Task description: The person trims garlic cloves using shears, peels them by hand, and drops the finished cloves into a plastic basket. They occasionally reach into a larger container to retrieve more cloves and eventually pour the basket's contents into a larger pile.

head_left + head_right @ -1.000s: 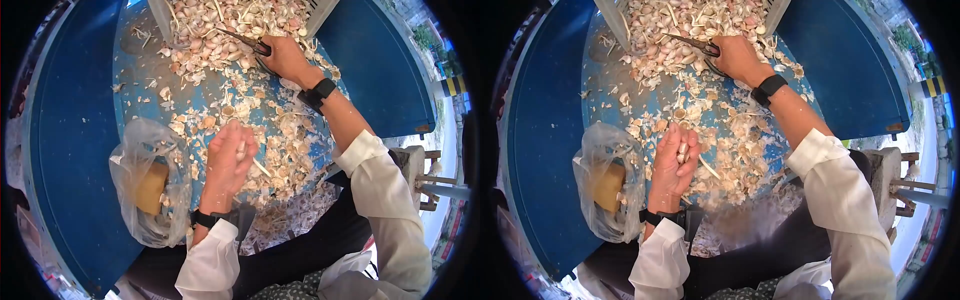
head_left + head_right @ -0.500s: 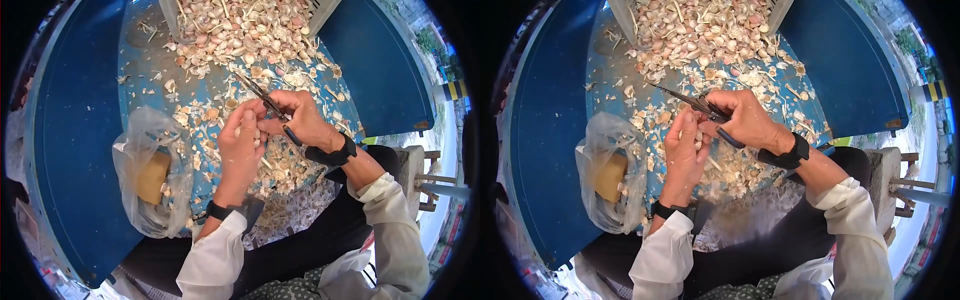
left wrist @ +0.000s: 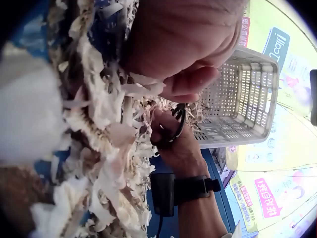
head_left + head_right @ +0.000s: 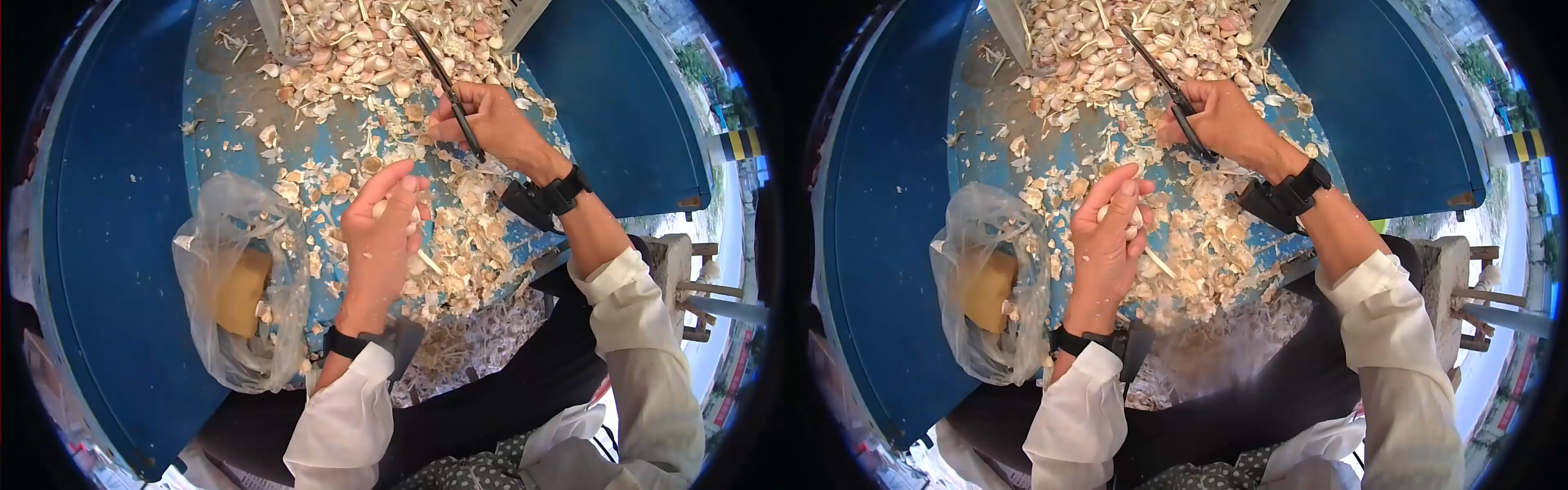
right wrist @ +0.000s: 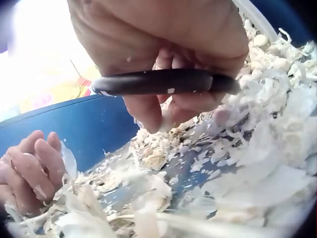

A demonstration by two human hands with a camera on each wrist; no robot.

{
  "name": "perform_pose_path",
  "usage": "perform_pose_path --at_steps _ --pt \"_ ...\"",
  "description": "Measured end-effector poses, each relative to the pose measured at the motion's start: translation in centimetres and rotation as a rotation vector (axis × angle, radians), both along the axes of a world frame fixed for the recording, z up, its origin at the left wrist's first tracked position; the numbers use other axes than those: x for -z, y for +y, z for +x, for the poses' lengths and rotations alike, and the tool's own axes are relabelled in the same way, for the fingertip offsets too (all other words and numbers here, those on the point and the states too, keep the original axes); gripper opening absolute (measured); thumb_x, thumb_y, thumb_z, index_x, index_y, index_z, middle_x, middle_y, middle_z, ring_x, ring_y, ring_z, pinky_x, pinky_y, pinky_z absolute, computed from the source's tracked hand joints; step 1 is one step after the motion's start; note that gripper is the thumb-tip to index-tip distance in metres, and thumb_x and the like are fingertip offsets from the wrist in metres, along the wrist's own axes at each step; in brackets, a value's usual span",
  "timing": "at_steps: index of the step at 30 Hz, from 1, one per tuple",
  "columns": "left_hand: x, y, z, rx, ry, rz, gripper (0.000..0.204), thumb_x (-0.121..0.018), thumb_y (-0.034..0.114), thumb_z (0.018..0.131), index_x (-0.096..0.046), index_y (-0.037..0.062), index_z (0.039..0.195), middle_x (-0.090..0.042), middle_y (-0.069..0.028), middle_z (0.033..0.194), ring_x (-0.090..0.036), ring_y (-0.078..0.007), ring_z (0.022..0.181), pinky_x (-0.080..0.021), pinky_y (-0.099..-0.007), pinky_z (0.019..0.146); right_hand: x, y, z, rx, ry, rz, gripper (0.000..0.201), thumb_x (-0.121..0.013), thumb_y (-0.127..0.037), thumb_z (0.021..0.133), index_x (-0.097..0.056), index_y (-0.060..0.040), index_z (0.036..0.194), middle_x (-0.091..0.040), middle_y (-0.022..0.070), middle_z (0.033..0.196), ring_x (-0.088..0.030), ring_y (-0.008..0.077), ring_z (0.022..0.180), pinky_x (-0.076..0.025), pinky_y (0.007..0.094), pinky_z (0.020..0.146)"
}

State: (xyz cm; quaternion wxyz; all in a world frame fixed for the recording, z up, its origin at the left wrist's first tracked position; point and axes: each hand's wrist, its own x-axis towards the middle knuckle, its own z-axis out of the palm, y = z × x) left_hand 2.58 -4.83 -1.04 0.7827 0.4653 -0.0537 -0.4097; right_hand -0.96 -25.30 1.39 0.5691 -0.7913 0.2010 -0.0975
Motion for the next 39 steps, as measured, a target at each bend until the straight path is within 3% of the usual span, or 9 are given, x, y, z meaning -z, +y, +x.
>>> perform_pose_path --at_steps 5,11,15,17,22,25,26,30,39 --pt "-0.9 0.0 -1.1 0.018 -0.172 0.098 0.044 -0.061 0.027 0.092 -0.051 0.0016 0.127 -0.065 -0.0080 0.095 -0.055 -0.0055 0.068 -0.035 -0.0154 0.041 -2.1 5.0 -2.5 -0.056 -0.007 0.327 0.012 -0.073 -0.004 0.079 -0.061 0.0002 0.081 -0.064 0.0011 0.069 -0.055 0.0044 0.061 -0.044 0.0185 0.054" --pt "0.5 0.5 -1.1 -0.021 0.092 -0.145 0.027 -0.057 0.024 0.095 -0.055 0.0044 0.112 -0.063 -0.0068 0.091 -0.056 -0.0076 0.069 -0.033 -0.0130 0.039 -4.0 5.2 -3.7 -0.334 -0.091 -0.259 0.019 -0.076 -0.006 0.070 -0.061 0.0020 0.077 -0.051 0.0062 0.058 -0.040 0.0069 0.057 -0.035 0.0272 0.050" --pt "1.5 0.8 -0.8 0.095 0.454 -0.477 0.021 -0.054 0.019 0.095 -0.053 0.0044 0.110 -0.061 -0.0138 0.101 -0.058 -0.0140 0.077 -0.040 -0.0141 0.038 -4.5 1.9 -3.2 -0.102 -0.001 -0.102 0.017 -0.076 -0.013 0.074 -0.064 -0.0017 0.078 -0.052 -0.0001 0.059 -0.043 0.0062 0.056 -0.034 0.0250 0.049" --pt "0.8 0.8 -0.6 0.148 0.425 -0.457 0.020 -0.055 0.020 0.094 -0.054 0.0072 0.109 -0.062 -0.0121 0.105 -0.061 -0.0151 0.081 -0.037 -0.0164 0.042 -1.9 -2.6 -1.5 0.071 0.081 -0.394 0.025 -0.078 -0.023 0.074 -0.064 -0.0025 0.079 -0.054 0.0026 0.057 -0.045 0.0083 0.054 -0.037 0.0279 0.049" --pt "1.3 0.3 -1.1 0.137 0.468 -0.489 0.020 -0.055 0.020 0.094 -0.056 0.0076 0.109 -0.061 -0.0102 0.105 -0.063 -0.0179 0.087 -0.039 -0.0175 0.045 3.3 -5.3 1.6 -0.022 -0.033 -0.943 0.026 -0.076 -0.023 0.075 -0.064 -0.0010 0.080 -0.051 0.0138 0.057 -0.047 0.0171 0.053 -0.040 0.0354 0.051" --pt "1.2 0.1 -1.3 0.081 0.389 -0.364 0.021 -0.051 0.011 0.095 -0.054 0.0056 0.115 -0.058 -0.0131 0.111 -0.061 -0.0174 0.088 -0.041 -0.0141 0.040 2.5 -4.6 1.5 -0.002 0.099 -0.653 0.024 -0.076 -0.023 0.078 -0.061 -0.0030 0.078 -0.055 0.0008 0.060 -0.044 0.0074 0.055 -0.037 0.0279 0.049" --pt "0.7 0.0 -1.2 0.058 0.423 -0.351 0.022 -0.050 0.010 0.095 -0.053 0.0056 0.117 -0.060 -0.0105 0.105 -0.062 -0.0164 0.085 -0.039 -0.0140 0.040 1.4 -3.6 0.7 -0.010 0.094 -0.272 0.021 -0.073 -0.021 0.080 -0.062 -0.0037 0.079 -0.059 0.0008 0.063 -0.048 0.0073 0.052 -0.038 0.0259 0.047" --pt "-0.3 -0.6 -1.2 -0.013 0.378 -0.229 0.025 -0.052 0.015 0.096 -0.052 0.0047 0.119 -0.060 -0.0086 0.100 -0.063 -0.0154 0.083 -0.038 -0.0134 0.040 -1.9 0.5 -2.1 -0.141 0.015 0.290 0.020 -0.072 -0.019 0.082 -0.061 -0.0032 0.085 -0.062 0.0040 0.067 -0.051 0.0052 0.050 -0.038 0.0183 0.045" --pt "0.2 0.4 -1.2 0.062 0.471 -0.426 0.023 -0.055 0.018 0.095 -0.053 0.0059 0.116 -0.060 -0.0042 0.094 -0.058 -0.0106 0.077 -0.035 -0.0134 0.039 -3.1 6.3 -3.6 -0.244 -0.102 0.142 0.019 -0.073 -0.017 0.081 -0.062 -0.0010 0.085 -0.062 0.0021 0.065 -0.054 0.0064 0.057 -0.043 0.0218 0.053"
